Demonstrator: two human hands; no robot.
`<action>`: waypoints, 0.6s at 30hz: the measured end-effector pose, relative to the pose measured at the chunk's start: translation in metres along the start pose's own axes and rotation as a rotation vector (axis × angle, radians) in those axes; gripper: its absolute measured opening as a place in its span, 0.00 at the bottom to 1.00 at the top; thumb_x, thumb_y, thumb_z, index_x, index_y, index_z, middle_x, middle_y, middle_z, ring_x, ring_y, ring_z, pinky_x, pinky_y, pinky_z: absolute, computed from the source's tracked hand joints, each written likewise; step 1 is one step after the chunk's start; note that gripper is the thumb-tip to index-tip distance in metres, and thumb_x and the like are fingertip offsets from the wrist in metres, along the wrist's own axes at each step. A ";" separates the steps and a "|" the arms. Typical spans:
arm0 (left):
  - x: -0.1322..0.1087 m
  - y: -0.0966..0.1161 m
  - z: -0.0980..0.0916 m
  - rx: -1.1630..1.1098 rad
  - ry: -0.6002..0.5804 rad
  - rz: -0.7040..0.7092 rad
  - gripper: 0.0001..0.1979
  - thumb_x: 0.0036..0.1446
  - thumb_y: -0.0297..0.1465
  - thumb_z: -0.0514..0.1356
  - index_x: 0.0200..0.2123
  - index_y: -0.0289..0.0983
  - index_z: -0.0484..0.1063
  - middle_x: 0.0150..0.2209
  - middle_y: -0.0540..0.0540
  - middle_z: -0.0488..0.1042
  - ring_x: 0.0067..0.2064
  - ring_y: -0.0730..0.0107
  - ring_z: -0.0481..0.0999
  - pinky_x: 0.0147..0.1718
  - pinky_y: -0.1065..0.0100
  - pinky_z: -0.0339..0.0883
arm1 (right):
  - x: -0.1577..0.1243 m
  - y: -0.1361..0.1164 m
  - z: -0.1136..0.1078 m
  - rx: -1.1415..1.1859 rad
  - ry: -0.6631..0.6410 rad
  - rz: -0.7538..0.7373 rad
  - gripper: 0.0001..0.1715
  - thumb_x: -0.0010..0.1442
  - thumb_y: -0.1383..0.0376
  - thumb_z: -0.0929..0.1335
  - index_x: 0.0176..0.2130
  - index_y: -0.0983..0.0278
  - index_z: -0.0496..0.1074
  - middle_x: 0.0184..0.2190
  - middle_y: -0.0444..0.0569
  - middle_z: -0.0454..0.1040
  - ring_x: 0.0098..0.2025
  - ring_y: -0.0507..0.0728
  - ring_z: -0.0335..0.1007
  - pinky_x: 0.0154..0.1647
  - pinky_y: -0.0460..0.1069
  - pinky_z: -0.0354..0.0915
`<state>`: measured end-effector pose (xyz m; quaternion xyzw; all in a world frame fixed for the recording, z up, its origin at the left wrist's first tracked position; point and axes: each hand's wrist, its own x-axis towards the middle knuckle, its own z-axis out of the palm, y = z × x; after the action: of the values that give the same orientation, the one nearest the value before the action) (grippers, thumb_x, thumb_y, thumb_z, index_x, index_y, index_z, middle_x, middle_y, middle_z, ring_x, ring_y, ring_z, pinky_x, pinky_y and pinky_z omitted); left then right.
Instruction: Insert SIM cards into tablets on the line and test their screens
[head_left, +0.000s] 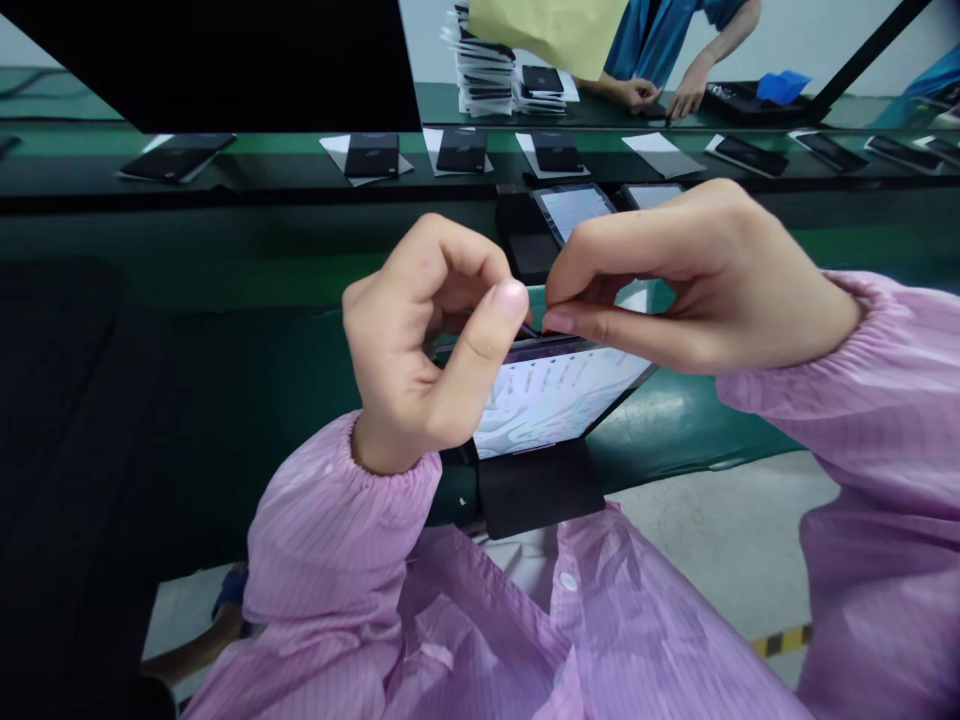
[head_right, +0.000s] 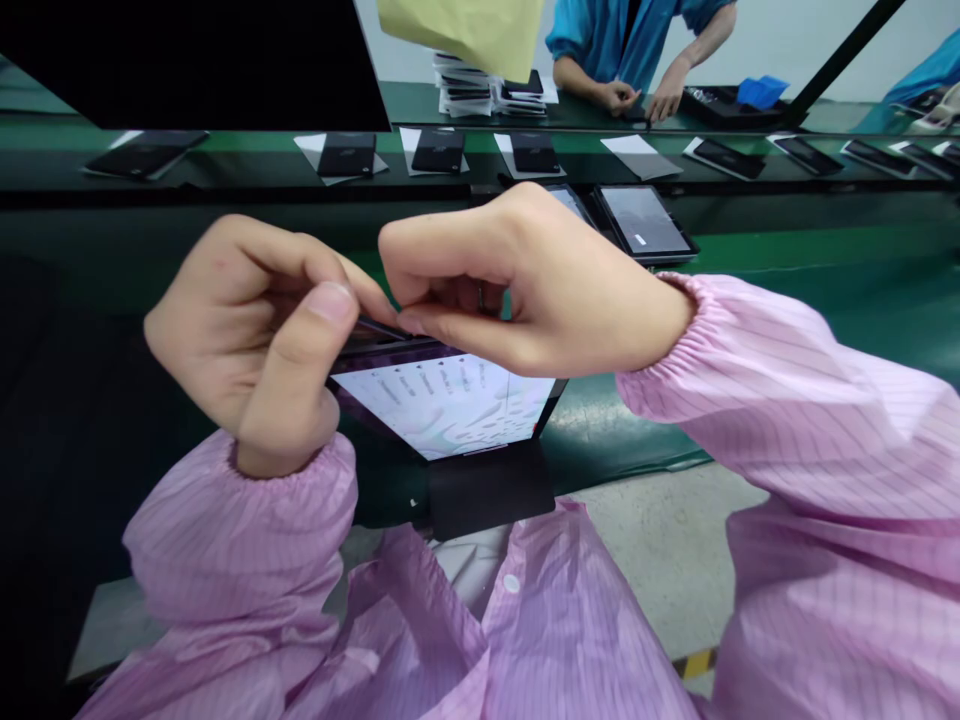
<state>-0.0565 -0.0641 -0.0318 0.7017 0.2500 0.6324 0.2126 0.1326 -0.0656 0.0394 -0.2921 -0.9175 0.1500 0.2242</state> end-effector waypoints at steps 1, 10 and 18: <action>0.000 0.001 -0.001 -0.004 -0.010 -0.013 0.10 0.63 0.36 0.60 0.31 0.39 0.68 0.24 0.55 0.68 0.30 0.75 0.76 0.27 0.71 0.65 | 0.000 0.000 0.000 0.002 0.001 -0.001 0.12 0.65 0.59 0.66 0.32 0.63 0.70 0.25 0.40 0.69 0.30 0.47 0.69 0.31 0.41 0.67; -0.002 -0.008 0.001 -0.077 -0.048 0.031 0.07 0.67 0.34 0.57 0.35 0.37 0.68 0.30 0.56 0.71 0.39 0.76 0.77 0.33 0.74 0.67 | 0.001 0.000 0.000 -0.065 0.004 -0.008 0.11 0.65 0.61 0.66 0.32 0.63 0.69 0.25 0.39 0.69 0.26 0.46 0.66 0.28 0.41 0.65; -0.003 -0.016 0.002 -0.100 -0.069 0.036 0.10 0.66 0.37 0.58 0.35 0.37 0.66 0.29 0.55 0.70 0.44 0.72 0.77 0.32 0.74 0.67 | 0.000 0.002 0.001 -0.045 -0.012 -0.007 0.11 0.65 0.60 0.66 0.32 0.63 0.69 0.27 0.39 0.68 0.28 0.46 0.67 0.31 0.41 0.65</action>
<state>-0.0559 -0.0532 -0.0439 0.7160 0.1979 0.6232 0.2448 0.1332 -0.0636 0.0380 -0.2931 -0.9230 0.1301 0.2127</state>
